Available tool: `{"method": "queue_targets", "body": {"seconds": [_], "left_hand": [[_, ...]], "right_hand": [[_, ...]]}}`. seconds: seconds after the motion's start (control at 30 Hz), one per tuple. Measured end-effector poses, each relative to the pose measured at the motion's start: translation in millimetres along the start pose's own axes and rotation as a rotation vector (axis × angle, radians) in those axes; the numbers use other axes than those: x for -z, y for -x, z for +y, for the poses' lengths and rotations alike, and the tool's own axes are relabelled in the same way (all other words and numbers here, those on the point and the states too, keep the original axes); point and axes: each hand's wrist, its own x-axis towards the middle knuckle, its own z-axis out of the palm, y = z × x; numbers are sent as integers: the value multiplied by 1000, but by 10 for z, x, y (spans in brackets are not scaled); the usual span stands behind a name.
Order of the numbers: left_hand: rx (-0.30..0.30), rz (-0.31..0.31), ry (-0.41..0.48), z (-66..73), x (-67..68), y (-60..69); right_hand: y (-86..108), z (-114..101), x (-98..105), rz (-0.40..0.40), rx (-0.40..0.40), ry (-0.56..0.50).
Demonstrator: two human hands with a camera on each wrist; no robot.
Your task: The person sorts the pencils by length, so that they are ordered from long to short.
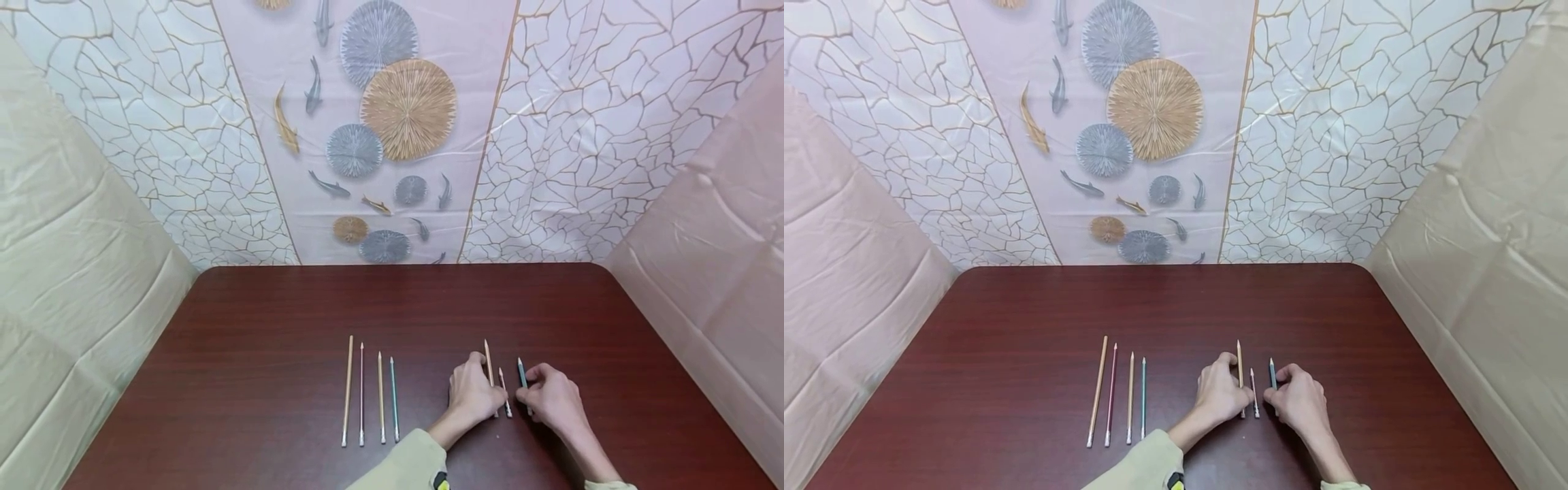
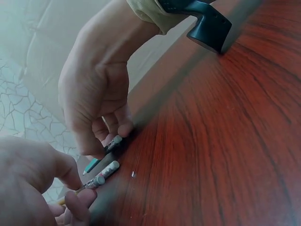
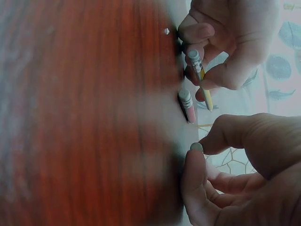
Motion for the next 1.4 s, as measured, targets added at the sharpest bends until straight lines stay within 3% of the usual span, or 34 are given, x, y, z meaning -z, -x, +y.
{"method": "queue_targets", "body": {"seconds": [0.4,0.63,1.4], "left_hand": [[-36,22,34,-18,35,53],[-23,10,40,-31,76,65],[-35,-27,68,-148,460,107]], "right_hand": [[29,14,22,9,-28,-81],[40,1,20,10,-39,-138],[136,-341,-46,-77,-3,-378]]}}
